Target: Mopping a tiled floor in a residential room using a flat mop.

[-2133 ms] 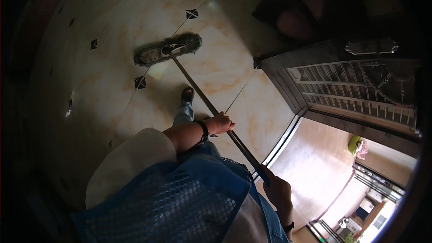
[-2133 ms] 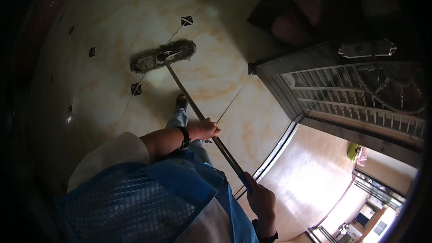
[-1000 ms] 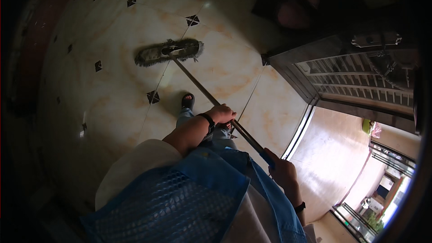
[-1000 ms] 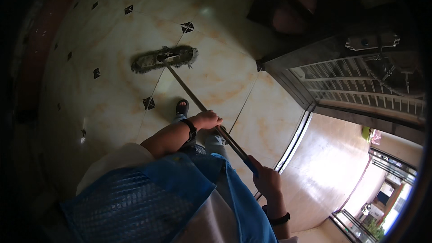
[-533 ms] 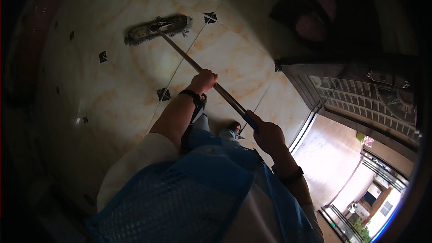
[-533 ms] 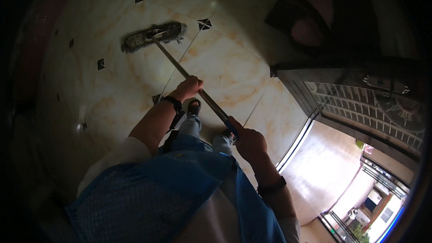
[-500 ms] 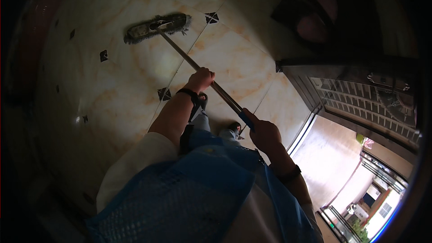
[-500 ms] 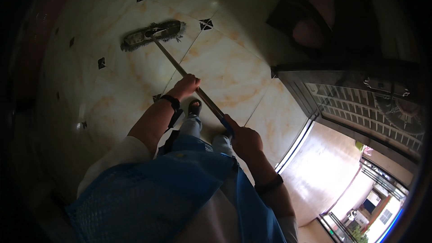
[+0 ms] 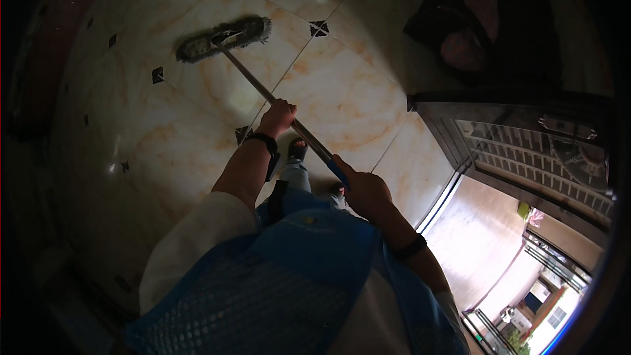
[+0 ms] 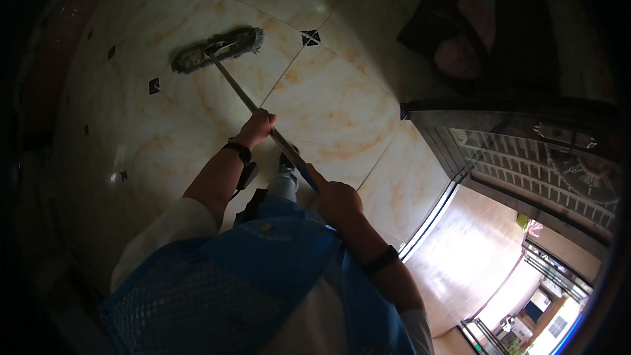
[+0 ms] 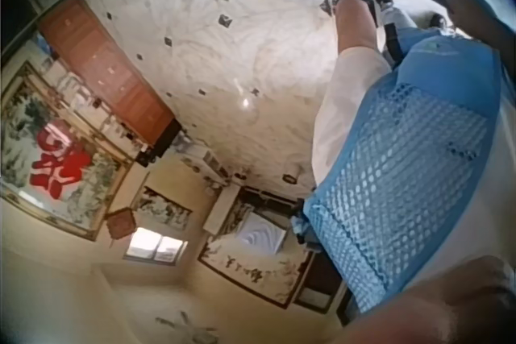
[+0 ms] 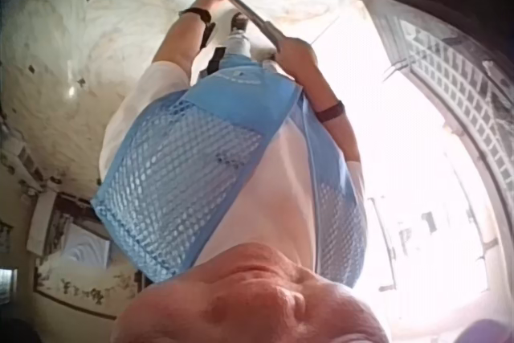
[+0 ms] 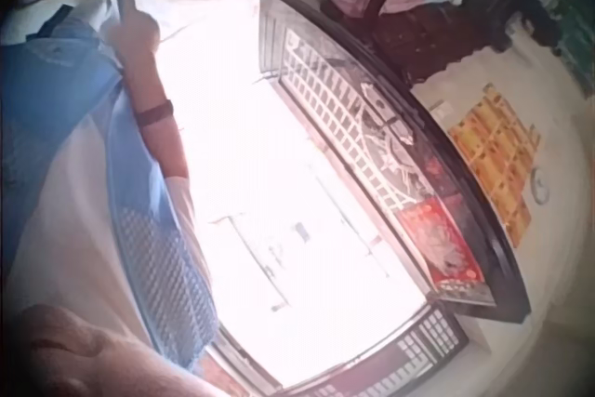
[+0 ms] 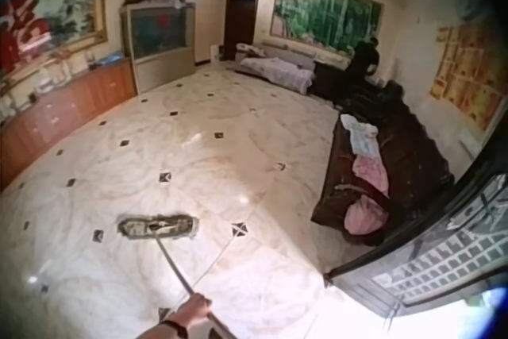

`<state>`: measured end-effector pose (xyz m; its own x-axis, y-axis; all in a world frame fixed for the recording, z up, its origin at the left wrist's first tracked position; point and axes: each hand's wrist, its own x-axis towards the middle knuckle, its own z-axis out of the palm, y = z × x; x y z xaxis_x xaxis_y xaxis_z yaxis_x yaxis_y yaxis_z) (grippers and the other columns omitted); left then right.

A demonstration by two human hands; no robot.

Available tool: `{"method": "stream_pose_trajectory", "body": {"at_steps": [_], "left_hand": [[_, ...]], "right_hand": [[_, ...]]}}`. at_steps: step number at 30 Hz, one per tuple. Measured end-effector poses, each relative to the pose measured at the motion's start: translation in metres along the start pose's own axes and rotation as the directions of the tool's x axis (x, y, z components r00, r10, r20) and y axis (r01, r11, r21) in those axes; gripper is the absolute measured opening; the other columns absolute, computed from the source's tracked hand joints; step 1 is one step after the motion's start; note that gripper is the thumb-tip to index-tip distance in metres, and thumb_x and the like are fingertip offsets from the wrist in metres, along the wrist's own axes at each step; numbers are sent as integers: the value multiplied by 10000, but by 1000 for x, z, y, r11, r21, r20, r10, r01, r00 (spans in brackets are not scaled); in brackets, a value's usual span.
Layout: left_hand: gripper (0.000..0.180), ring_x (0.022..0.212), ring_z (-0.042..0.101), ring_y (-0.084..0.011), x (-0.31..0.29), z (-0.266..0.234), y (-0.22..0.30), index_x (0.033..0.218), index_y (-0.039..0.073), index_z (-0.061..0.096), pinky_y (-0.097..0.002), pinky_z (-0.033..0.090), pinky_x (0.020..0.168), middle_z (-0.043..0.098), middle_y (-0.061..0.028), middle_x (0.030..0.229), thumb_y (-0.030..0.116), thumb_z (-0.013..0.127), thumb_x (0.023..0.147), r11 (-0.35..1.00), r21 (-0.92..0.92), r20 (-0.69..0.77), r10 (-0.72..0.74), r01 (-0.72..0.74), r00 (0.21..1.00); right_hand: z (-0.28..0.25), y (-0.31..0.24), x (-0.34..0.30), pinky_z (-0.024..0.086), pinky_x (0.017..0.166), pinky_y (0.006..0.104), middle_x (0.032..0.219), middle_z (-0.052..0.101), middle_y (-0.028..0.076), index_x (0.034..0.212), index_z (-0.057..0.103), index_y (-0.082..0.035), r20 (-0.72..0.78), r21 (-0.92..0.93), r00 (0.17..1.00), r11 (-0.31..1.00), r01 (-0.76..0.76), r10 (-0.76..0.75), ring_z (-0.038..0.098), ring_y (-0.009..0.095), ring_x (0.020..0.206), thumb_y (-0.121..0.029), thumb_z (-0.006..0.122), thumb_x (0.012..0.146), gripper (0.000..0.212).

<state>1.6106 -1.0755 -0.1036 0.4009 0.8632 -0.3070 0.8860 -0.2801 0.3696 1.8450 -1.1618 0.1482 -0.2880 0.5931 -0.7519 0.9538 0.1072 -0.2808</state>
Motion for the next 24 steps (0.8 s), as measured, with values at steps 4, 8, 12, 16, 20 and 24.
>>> {"method": "stream_pose_trajectory", "body": {"at_steps": [4,8,12,16,20,24], "left_hand": [[118,886,530,-328,-21,6,23,831,45,539,-423,465,766,559,-163,857,140,470,816,996,81,17,48,-49,999],[111,875,528,-326,-45,23,59,842,34,521,-417,459,755,552,-167,818,130,484,801,995,49,-52,92,-90,994],[123,829,544,-331,-67,55,103,794,26,534,-424,450,740,570,-167,788,143,495,789,986,48,-93,161,-157,983],[118,761,577,-328,-92,74,153,783,48,556,-422,446,739,595,-143,752,163,532,773,952,116,-25,287,-283,957],[89,728,600,-314,-113,83,200,774,62,556,-423,465,676,606,-112,734,149,551,759,881,141,-76,465,-452,882],[85,738,572,-353,-130,86,239,739,24,502,-426,438,676,584,-147,747,76,569,741,877,-154,-4,459,-454,888]], "right_hand": [[16,10,-24,489,657,429,786,626,169,1403,226,-249,-18,20,1000,1000,16,-16,627,311,731,-138,507,793,681],[31,28,-61,500,655,424,789,631,154,1397,232,-268,-18,-8,1000,1000,13,-13,630,305,730,-111,482,794,672],[64,62,-101,488,662,405,773,623,144,1372,290,-302,-31,17,998,999,-46,46,625,292,730,-177,559,801,643],[90,93,-159,494,673,393,790,632,118,1334,354,-337,-124,84,992,996,-29,40,628,281,753,-209,582,807,588],[113,122,-211,503,665,378,806,629,86,1290,412,-286,-179,73,982,996,-51,64,627,270,781,-226,581,808,515],[124,132,-255,504,713,364,850,627,83,1189,527,-189,-259,194,958,978,-78,128,626,270,806,-218,639,776,429]]}}
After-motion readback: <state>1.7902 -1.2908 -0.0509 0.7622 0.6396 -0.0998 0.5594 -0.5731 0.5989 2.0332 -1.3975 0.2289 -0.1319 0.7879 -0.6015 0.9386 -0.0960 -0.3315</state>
